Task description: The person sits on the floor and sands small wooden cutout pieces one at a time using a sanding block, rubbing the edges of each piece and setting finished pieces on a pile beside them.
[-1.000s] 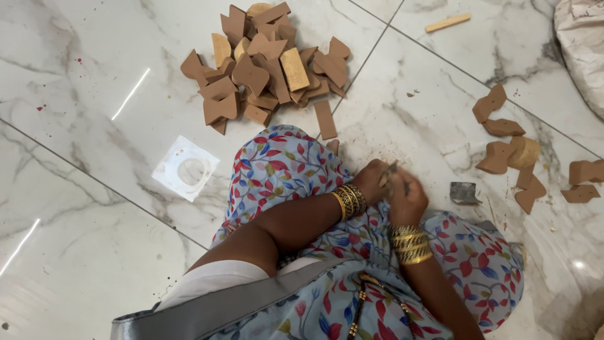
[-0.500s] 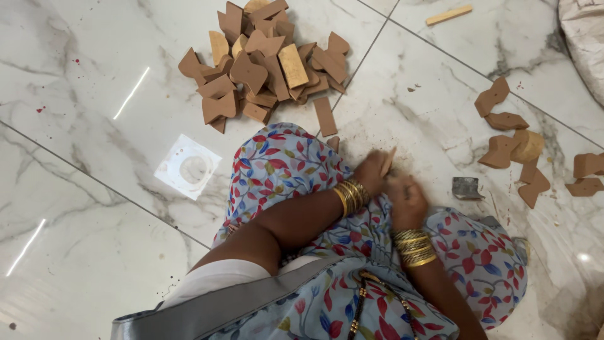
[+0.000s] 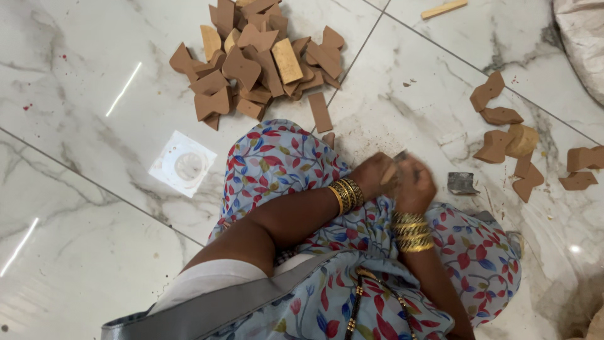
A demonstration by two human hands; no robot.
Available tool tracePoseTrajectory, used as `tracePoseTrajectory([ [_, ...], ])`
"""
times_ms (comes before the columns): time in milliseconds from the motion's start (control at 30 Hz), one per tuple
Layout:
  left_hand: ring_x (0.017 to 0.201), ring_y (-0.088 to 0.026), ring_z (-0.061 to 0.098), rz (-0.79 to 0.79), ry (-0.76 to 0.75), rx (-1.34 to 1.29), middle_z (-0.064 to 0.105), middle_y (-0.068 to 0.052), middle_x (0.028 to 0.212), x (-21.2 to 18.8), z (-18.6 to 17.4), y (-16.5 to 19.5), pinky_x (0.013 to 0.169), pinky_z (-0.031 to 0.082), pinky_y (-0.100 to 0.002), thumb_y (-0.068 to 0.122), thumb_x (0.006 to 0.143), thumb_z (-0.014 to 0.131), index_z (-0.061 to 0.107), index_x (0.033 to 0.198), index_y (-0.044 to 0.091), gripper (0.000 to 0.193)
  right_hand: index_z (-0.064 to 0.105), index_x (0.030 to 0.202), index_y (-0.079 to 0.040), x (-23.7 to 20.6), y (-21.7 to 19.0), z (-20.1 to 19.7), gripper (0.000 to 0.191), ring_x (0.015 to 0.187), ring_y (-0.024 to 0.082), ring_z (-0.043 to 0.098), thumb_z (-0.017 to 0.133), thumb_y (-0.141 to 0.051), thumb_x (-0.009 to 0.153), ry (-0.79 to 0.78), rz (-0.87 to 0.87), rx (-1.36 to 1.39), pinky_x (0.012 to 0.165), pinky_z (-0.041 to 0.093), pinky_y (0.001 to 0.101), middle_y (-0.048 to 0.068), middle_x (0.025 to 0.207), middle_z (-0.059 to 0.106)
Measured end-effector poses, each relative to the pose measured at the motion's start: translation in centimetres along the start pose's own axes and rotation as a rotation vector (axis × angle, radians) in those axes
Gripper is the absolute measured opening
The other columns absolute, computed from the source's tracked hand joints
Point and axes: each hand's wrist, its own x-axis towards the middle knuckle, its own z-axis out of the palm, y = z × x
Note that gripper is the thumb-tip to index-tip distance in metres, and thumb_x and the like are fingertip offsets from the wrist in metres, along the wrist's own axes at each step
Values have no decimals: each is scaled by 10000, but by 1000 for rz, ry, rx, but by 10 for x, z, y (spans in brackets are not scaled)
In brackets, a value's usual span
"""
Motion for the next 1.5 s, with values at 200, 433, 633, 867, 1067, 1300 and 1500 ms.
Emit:
tracePoseTrajectory([
  [200,987,-347,644,-11,-31,-92,643,-199,998,-6,-18,21,891,556,-438,236,809,790,670,988,34,295,718,1236,-4,17,9,1,247,767,60,616,691,-163,1049,59,-22,160,633,507,207,88,1047,732],
  [433,962,-358,660,-88,105,-66,627,-200,1044,4,-17,16,851,564,-447,225,824,763,632,1059,23,336,683,1210,5,-26,21,-14,254,633,56,578,684,-140,1001,68,61,281,516,456,195,107,1009,753],
  [633,955,-330,679,-93,-137,-103,633,-189,1025,-4,-8,11,881,579,-432,242,865,759,645,1115,36,343,696,1202,0,-3,1,-4,217,788,92,654,681,-146,1042,27,36,-9,650,521,251,114,1049,758],
  [867,972,-325,686,-251,-76,-178,612,-187,1056,-5,-11,5,879,580,-419,229,833,768,609,1104,21,377,701,1186,8,-17,-3,6,257,762,171,656,656,-186,1023,-85,154,-141,640,529,319,140,1024,774],
  [1067,976,-345,676,-56,-37,-102,636,-192,1031,-7,2,3,884,562,-418,229,768,820,650,1086,20,417,715,1144,14,-8,-2,1,260,933,144,732,708,-197,993,89,-2,-143,796,610,285,125,1066,769],
  [1300,995,-270,722,-315,-62,-297,680,-158,1035,-5,-11,6,901,585,-377,311,925,704,581,1108,4,378,705,1187,8,-28,-4,0,286,953,171,710,679,-213,1007,-150,-34,-92,830,585,319,138,1085,758],
  [1500,978,-312,696,-120,-32,-134,697,-171,1002,-7,-6,10,866,583,-400,238,808,754,629,1074,35,357,725,1154,21,-6,-7,6,256,982,162,716,706,-185,1003,27,-105,-36,871,589,304,134,1110,765],
])
